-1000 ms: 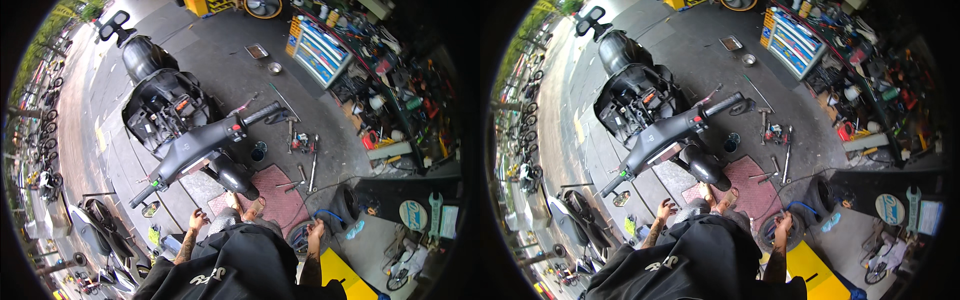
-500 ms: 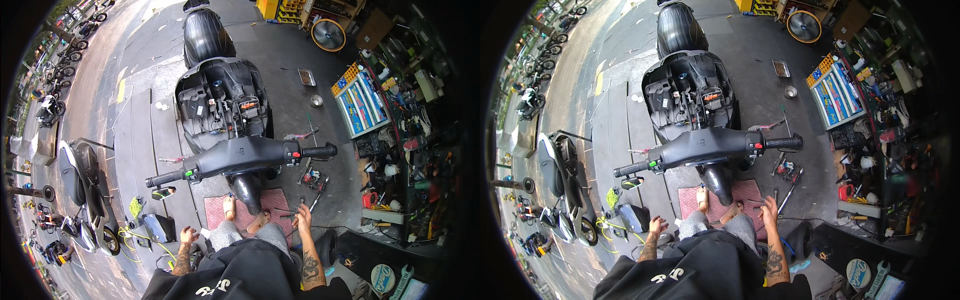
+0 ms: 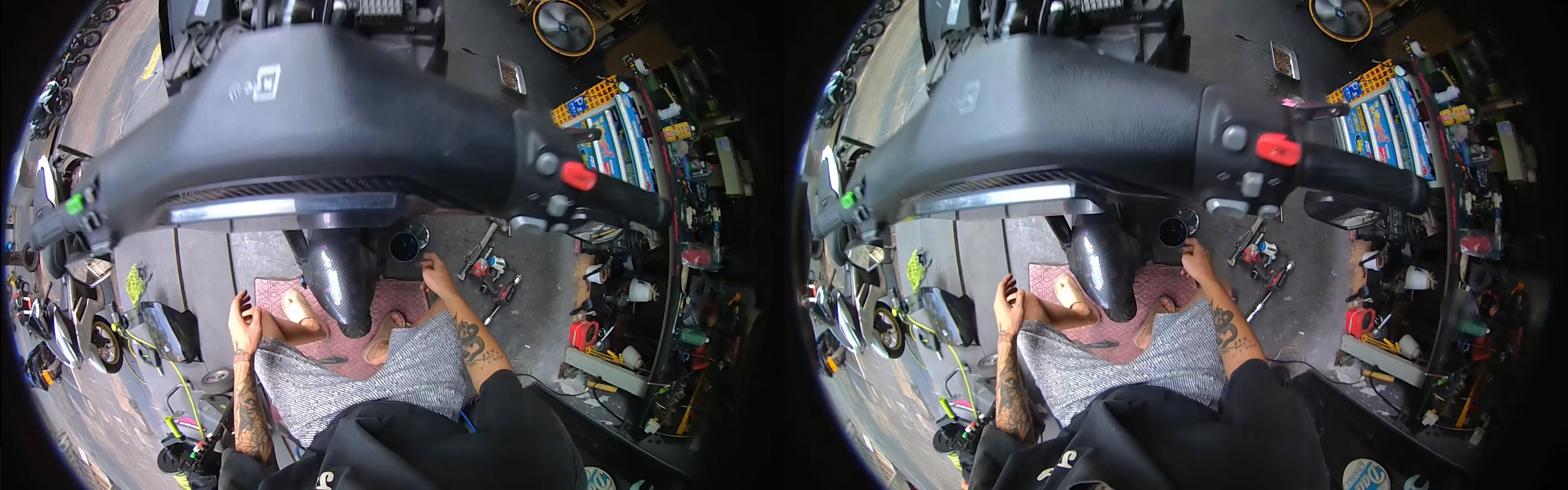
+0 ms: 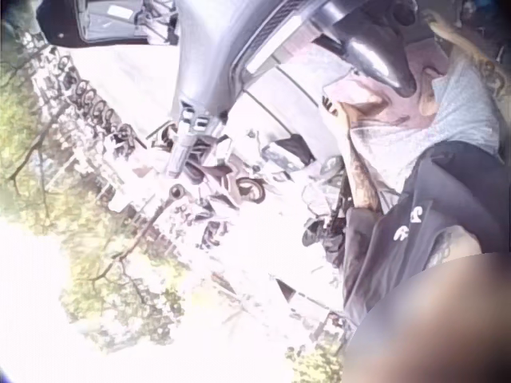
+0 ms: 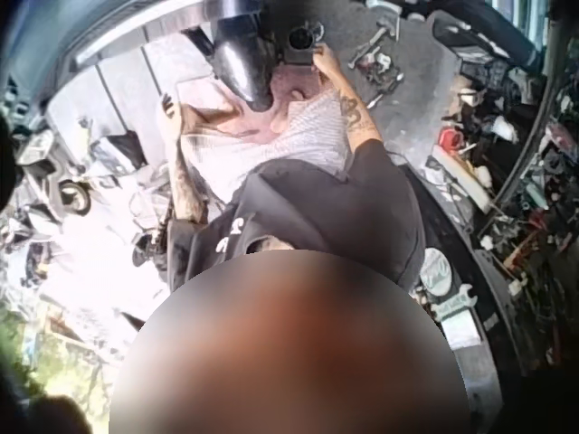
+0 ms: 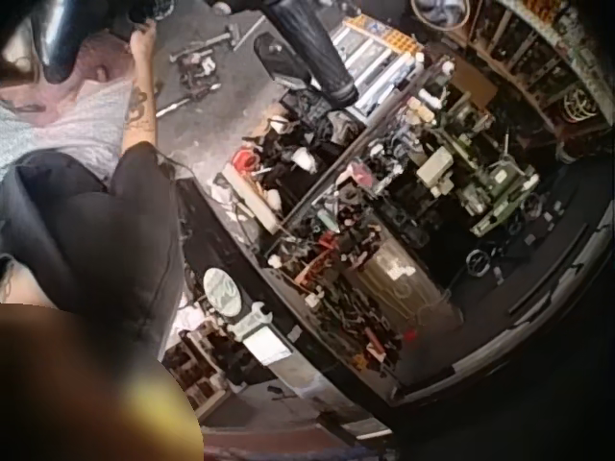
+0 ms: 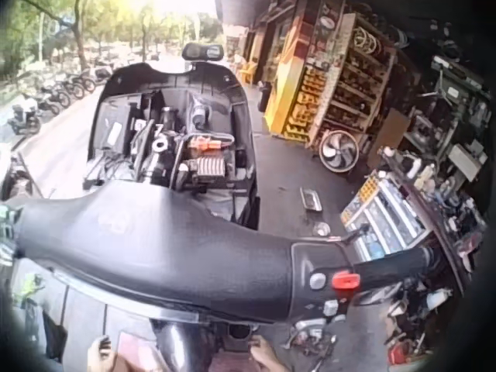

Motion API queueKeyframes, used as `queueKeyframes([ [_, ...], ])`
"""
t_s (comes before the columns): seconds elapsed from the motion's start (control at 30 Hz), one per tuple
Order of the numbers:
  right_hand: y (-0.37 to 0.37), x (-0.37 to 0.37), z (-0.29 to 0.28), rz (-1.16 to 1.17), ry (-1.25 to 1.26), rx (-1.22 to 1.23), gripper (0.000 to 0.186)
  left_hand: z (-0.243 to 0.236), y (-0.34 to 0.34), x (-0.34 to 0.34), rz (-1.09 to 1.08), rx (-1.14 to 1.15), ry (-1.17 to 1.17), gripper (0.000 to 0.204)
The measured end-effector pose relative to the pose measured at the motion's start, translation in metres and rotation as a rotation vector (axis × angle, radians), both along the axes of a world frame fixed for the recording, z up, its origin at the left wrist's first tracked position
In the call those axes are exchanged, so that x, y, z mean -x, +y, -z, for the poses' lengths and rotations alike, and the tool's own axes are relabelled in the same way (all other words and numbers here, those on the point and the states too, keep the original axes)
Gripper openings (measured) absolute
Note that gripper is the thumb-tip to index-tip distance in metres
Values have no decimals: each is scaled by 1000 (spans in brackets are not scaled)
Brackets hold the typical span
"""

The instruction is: The person applies blue grease to the scooter's front fork assembly and installs the fork tube into the triple clamp. They then remove the front fairing, apply grease to the steering stem, and reattach the fairing. The person wipes their hands with a cloth and continues adjusting the front assembly.

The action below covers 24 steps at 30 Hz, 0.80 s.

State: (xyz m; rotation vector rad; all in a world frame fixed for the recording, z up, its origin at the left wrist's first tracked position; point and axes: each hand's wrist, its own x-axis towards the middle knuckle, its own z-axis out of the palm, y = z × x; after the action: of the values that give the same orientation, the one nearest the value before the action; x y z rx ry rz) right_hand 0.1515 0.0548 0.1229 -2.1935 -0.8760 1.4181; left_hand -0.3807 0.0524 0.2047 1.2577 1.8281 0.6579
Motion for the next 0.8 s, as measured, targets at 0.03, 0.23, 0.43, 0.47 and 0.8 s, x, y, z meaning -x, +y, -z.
queueKeyframes([
  [0.03, 6, -7, 37, -94, -8, -21, 57, 22, 11, -11, 23, -100, -56, 55],
  [0.23, 45, -36, 191, -760, -383, 55, 71, 133, 97, -68, 10, -166, -230, 54],
  [0.43, 71, -35, 219, -715, -344, 307, 72, 175, 106, -92, 5, -74, -366, 77],
  [0.47, 72, -32, 217, -641, -293, 214, 66, 177, 104, -97, -7, -42, -349, 83],
  [0.8, 70, 45, 152, 167, 677, -876, 83, 176, 125, -122, 36, -210, -560, 39],
])
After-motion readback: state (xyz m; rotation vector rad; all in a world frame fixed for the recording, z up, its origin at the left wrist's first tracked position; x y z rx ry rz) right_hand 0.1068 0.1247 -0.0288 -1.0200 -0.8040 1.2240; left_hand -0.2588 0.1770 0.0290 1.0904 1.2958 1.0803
